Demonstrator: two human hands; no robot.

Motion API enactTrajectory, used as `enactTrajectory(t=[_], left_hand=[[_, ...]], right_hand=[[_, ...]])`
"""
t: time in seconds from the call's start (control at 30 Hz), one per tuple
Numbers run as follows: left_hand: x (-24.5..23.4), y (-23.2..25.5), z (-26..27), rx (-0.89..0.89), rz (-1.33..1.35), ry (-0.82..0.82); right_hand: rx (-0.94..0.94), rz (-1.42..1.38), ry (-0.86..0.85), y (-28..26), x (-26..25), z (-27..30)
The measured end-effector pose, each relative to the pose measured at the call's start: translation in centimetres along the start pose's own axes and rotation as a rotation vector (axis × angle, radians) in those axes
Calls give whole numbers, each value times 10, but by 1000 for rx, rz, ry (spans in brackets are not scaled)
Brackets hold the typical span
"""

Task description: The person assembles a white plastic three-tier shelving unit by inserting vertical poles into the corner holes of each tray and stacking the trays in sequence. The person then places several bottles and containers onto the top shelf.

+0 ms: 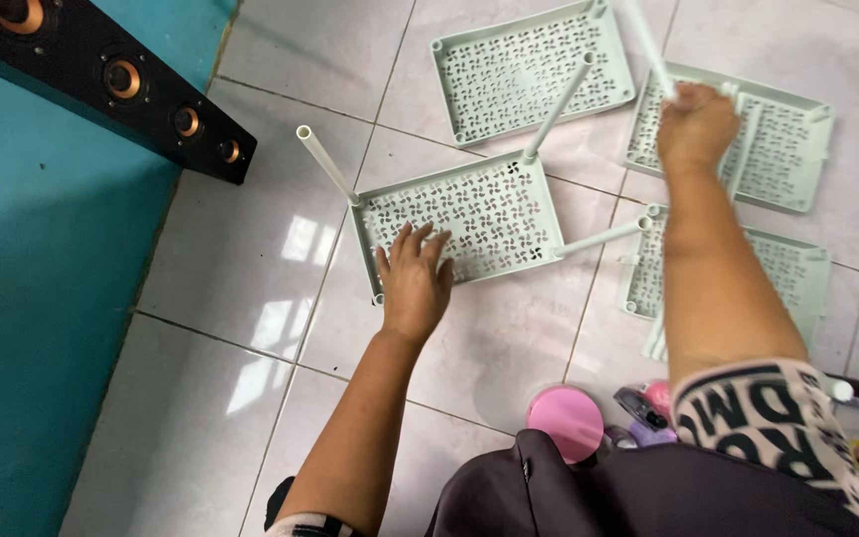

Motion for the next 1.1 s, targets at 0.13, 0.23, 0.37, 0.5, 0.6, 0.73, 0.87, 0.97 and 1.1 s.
enactTrajectory(t=[0.13, 0.23, 0.37, 0.5, 0.6, 0.73, 0.87, 0.97, 1.1], left_hand=[[-34, 13, -7, 103, 165, 211], [-73, 31, -5, 239, 254, 450], [-105, 58, 6, 459, 256, 565], [-100, 62, 21, 547, 378, 306], [-77, 37, 28, 270, 584, 11], [-53, -10, 26, 357, 577, 16], [-40, -96, 20, 428, 609, 27], [-24, -149, 11, 129, 636, 89], [11, -173, -2, -335, 832, 82]], right_hand=[[-230, -592, -26, -67, -116, -10], [-248, -546, -187, -144, -223, 27], [-357, -337, -351, -253, -288, 85], [-354, -562, -509, -310, -286, 128], [-277, -846, -576, -329, -244, 154], [-146, -807, -840, -338, -139, 206], [-116, -940, -832, -336, -65, 245], [-110, -867, -802, -333, -39, 265], [-152, -644, -761, -331, -31, 285]])
Point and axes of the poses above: each hand's wrist, its own z-axis away from the middle knuckle, its own x-axis out of the palm, y = z × x, the point moved 2 cm from there along -z, towards the middle knuckle, and after that the axes turned 8 degrees about -y, right-handed, at the moved point
